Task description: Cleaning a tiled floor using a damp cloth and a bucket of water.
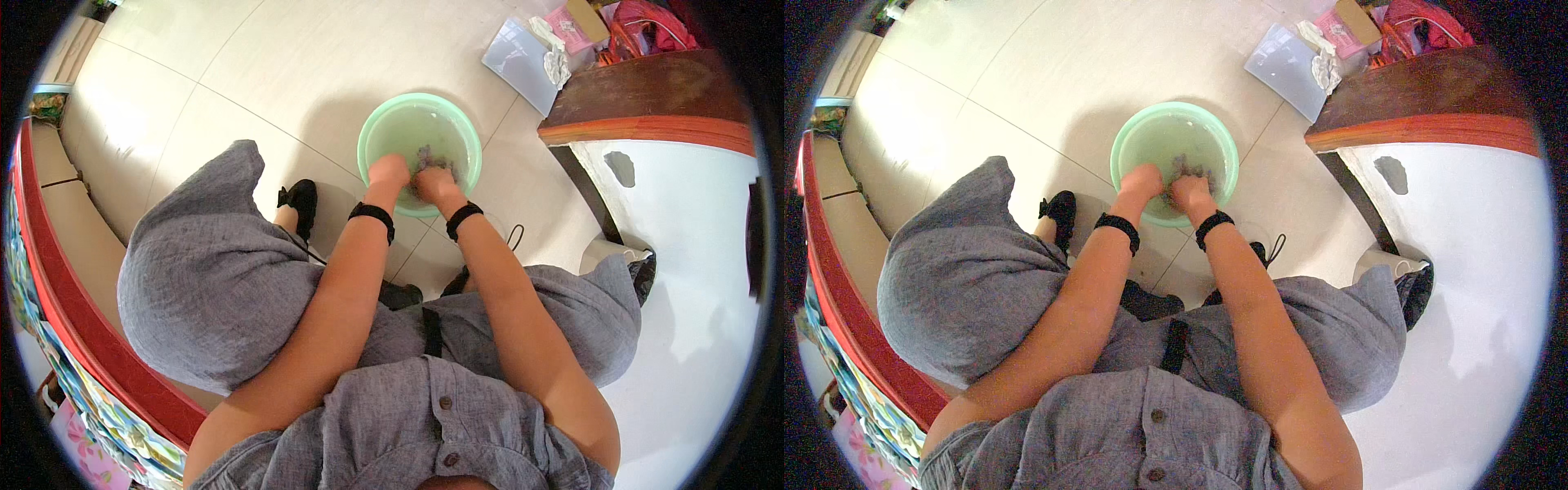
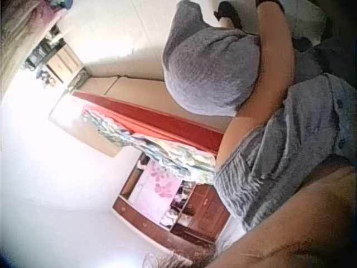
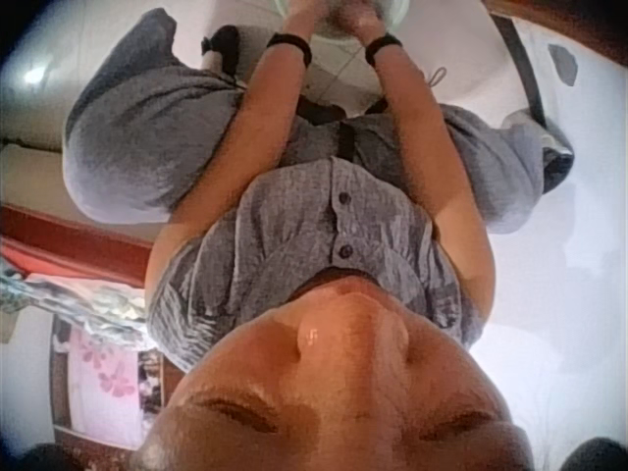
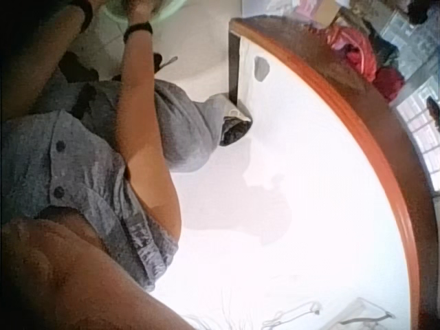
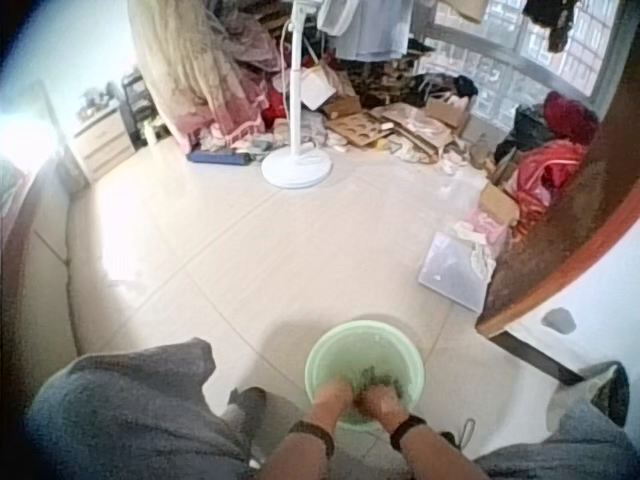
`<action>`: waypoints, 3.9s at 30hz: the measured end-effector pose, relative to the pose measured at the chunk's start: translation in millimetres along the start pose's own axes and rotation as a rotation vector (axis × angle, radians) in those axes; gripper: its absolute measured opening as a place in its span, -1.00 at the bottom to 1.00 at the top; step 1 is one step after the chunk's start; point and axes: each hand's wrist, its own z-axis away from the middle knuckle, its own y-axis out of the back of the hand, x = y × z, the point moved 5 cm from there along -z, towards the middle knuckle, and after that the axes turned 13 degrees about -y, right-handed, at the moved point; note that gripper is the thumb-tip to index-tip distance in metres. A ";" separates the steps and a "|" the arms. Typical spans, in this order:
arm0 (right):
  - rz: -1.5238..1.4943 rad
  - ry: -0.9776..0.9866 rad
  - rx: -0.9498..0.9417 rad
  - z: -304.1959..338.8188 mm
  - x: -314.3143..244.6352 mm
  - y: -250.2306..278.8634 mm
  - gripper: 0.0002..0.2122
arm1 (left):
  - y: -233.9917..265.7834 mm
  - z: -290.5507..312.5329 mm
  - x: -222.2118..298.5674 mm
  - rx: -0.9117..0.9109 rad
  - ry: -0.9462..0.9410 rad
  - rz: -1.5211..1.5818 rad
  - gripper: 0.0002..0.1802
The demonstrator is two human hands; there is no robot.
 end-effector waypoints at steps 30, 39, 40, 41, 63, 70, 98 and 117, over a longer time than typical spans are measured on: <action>-0.995 0.342 -0.109 21.5 38.9 31.4 -0.77 | 107.7 21.3 22.4 0.070 -0.445 0.607 -0.72; -0.686 0.196 -0.025 18.7 65.7 38.4 -0.75 | 130.3 20.4 5.8 0.199 -0.332 0.561 -0.75; -0.681 0.162 -0.048 22.1 69.2 43.4 -0.78 | 130.0 21.7 0.9 0.198 -0.230 0.519 -0.74; -0.680 0.162 -0.050 25.7 71.5 50.1 -0.78 | 129.9 23.3 1.1 0.198 -0.229 0.521 -0.74; -0.319 0.265 0.156 -12.5 -30.6 -13.3 -0.80 | 36.9 -7.3 -6.1 0.069 -0.147 -0.073 -0.73; -0.029 0.145 -0.057 -26.5 -20.2 -27.6 -0.78 | 30.7 20.4 10.8 -0.015 -0.075 -0.135 -0.75; -1.103 0.139 0.272 -8.0 60.3 90.6 -0.88 | 76.7 1.9 6.7 0.214 -0.268 0.271 -0.73; -0.831 0.063 0.268 7.9 67.8 82.9 -0.76 | 109.2 6.7 -19.3 0.550 -0.147 0.629 -0.79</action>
